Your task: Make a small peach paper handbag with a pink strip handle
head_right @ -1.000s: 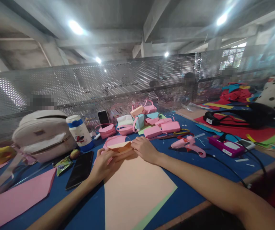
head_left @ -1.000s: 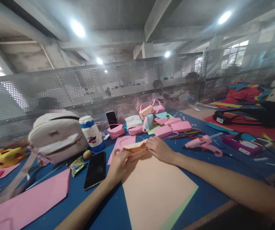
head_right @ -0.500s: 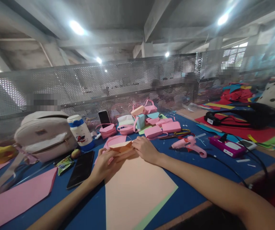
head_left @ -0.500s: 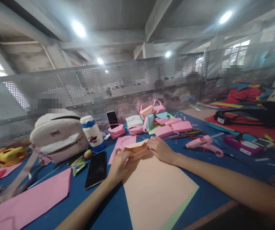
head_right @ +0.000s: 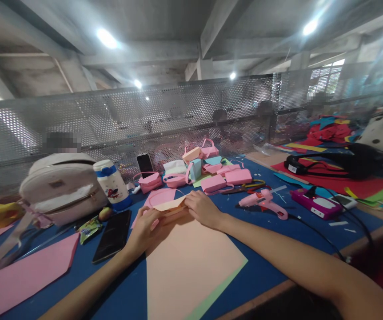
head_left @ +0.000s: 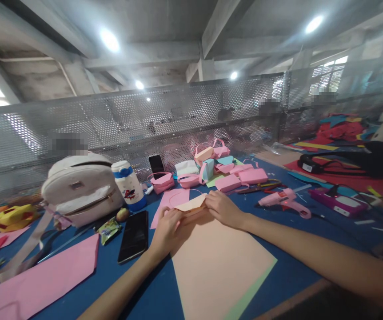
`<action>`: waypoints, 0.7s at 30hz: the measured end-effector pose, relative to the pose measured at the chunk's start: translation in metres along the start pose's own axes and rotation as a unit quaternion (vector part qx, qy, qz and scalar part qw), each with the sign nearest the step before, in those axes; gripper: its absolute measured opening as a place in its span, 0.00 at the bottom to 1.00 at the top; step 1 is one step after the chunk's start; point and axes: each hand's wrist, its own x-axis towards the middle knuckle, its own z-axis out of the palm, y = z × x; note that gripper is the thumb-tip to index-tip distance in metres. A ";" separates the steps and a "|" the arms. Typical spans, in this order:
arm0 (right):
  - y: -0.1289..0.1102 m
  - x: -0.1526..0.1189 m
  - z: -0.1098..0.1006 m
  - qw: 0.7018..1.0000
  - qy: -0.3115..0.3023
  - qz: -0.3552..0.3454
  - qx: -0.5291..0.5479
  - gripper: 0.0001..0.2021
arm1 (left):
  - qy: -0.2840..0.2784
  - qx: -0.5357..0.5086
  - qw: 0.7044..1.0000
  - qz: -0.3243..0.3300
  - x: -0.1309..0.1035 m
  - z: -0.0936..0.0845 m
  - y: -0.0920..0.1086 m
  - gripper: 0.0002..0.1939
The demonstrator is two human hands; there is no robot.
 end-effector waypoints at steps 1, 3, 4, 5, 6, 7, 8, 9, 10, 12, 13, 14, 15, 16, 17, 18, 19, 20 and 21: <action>-0.001 0.000 -0.001 1.000 0.001 0.002 0.002 0.08 | 0.003 0.000 1.000 0.000 0.000 0.000 0.000 0.14; -0.003 0.001 -0.003 1.000 0.006 0.006 0.007 0.08 | 0.008 0.000 1.000 0.001 0.000 0.001 -0.001 0.12; -0.004 0.001 -0.003 1.000 0.008 0.007 0.010 0.08 | 0.011 0.000 1.000 0.003 0.000 0.001 -0.001 0.11; -0.004 0.001 -0.003 1.000 0.011 0.008 0.013 0.08 | 0.015 0.000 1.000 0.004 0.000 0.001 -0.001 0.11; -0.004 0.001 -0.003 1.000 0.014 0.008 0.016 0.08 | 0.019 0.000 1.000 0.006 0.000 0.001 0.000 0.10; -0.004 0.000 -0.003 1.000 0.018 0.009 0.020 0.08 | 0.025 0.000 1.000 0.006 0.000 0.002 0.000 0.10; -0.003 0.000 -0.002 0.999 0.022 0.010 0.024 0.08 | 0.031 -0.001 1.000 0.007 0.000 0.001 0.001 0.11; -0.003 0.000 -0.002 0.999 0.027 0.010 0.029 0.08 | 0.037 -0.003 0.999 0.009 0.001 0.001 0.001 0.11; -0.002 0.000 -0.001 0.999 0.033 0.011 0.034 0.08 | 0.044 -0.006 0.999 0.012 0.001 0.001 0.002 0.11; -0.001 -0.001 0.000 0.998 0.046 0.011 0.044 0.08 | 0.061 -0.014 0.998 0.021 0.001 -0.001 0.004 0.11; -0.001 -0.001 0.001 0.997 0.053 0.012 0.049 0.09 | 0.072 -0.019 0.997 0.026 0.001 -0.003 0.004 0.11; -0.001 -0.001 0.001 0.997 0.061 0.013 0.055 0.09 | 0.084 -0.024 0.996 0.030 0.002 -0.004 0.005 0.10; -0.001 -0.001 0.001 0.995 0.071 0.015 0.061 0.09 | 0.099 -0.029 0.994 0.033 0.002 -0.006 0.006 0.10; -0.001 -0.001 0.002 0.994 0.083 0.018 0.068 0.09 | 0.114 -0.033 0.992 0.033 0.002 -0.007 0.006 0.10; -0.001 -0.002 0.002 0.992 0.098 0.023 0.076 0.09 | 0.131 -0.037 0.990 0.030 0.002 -0.009 0.007 0.10; -0.001 -0.002 0.001 0.989 0.115 0.031 0.084 0.09 | 0.149 -0.042 0.988 0.025 0.001 -0.011 0.007 0.10; -0.001 -0.002 0.001 0.986 0.135 0.041 0.091 0.09 | 0.168 -0.047 0.985 0.017 0.001 -0.013 0.007 0.10; -0.001 -0.002 0.000 0.981 0.157 0.052 0.098 0.10 | 0.186 -0.052 0.981 0.008 0.001 -0.014 0.008 0.10; -0.001 -0.002 -0.001 0.976 0.178 0.064 0.105 0.10 | 0.202 -0.056 0.978 0.000 0.001 -0.015 0.008 0.09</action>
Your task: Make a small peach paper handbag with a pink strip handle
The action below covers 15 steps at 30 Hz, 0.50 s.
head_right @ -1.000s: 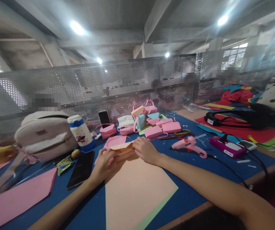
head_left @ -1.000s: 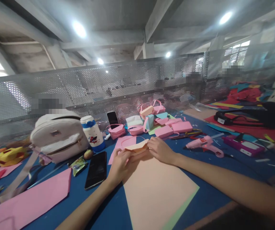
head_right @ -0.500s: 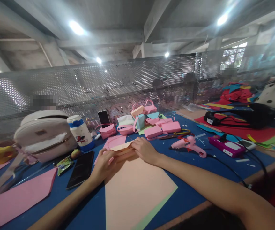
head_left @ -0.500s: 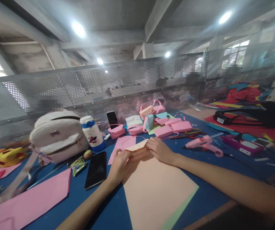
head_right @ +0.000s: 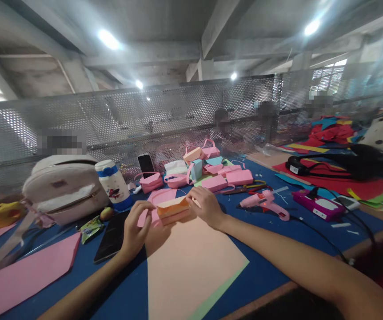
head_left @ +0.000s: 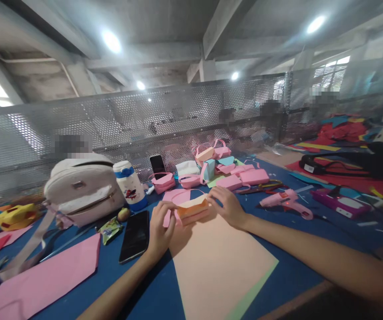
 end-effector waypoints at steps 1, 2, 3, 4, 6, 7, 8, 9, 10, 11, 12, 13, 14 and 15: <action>0.000 0.000 -0.001 1.000 0.020 0.009 0.006 0.11 | 0.013 -0.003 1.000 -0.006 0.000 -0.001 0.001 0.09; -0.001 0.000 -0.002 0.999 0.035 0.014 0.011 0.11 | 0.020 -0.005 1.000 -0.010 0.000 -0.001 0.001 0.09; -0.001 0.000 -0.003 0.999 0.045 0.015 0.017 0.10 | 0.019 -0.006 1.000 -0.012 0.000 -0.001 0.001 0.09; -0.002 0.000 -0.003 0.999 0.047 0.012 0.024 0.08 | 0.011 -0.007 1.000 -0.012 0.000 0.000 0.002 0.10; -0.004 0.000 -0.002 0.999 0.031 -0.005 0.034 0.07 | -0.020 -0.011 1.000 -0.007 -0.002 0.002 0.002 0.10; -0.005 0.000 -0.001 0.999 0.015 -0.016 0.038 0.08 | -0.037 -0.013 0.999 -0.004 -0.003 0.004 0.001 0.10; -0.005 -0.001 0.000 0.999 -0.002 -0.026 0.039 0.10 | -0.052 -0.016 0.999 -0.003 -0.004 0.005 0.001 0.10; -0.006 -0.001 0.002 0.998 -0.019 -0.034 0.039 0.11 | -0.063 -0.018 0.998 -0.002 -0.005 0.007 0.000 0.10; -0.006 -0.002 0.003 0.998 -0.034 -0.041 0.038 0.12 | -0.072 -0.019 0.997 -0.002 -0.006 0.009 -0.001 0.10; -0.006 -0.002 0.005 0.997 -0.047 -0.046 0.035 0.12 | -0.077 -0.021 0.997 -0.004 -0.007 0.010 -0.002 0.10; -0.005 -0.002 0.006 0.997 -0.058 -0.050 0.033 0.12 | -0.080 -0.021 0.997 -0.005 -0.007 0.011 -0.004 0.09; -0.004 -0.002 0.008 0.996 -0.067 -0.052 0.029 0.12 | -0.082 -0.023 0.996 -0.007 -0.008 0.012 -0.005 0.09; -0.003 -0.001 0.008 0.995 -0.076 -0.054 0.025 0.13 | -0.083 -0.025 0.996 -0.007 -0.008 0.013 -0.005 0.08; -0.003 -0.001 0.009 0.995 -0.083 -0.055 0.020 0.13 | -0.083 -0.026 0.996 -0.007 -0.008 0.014 -0.006 0.08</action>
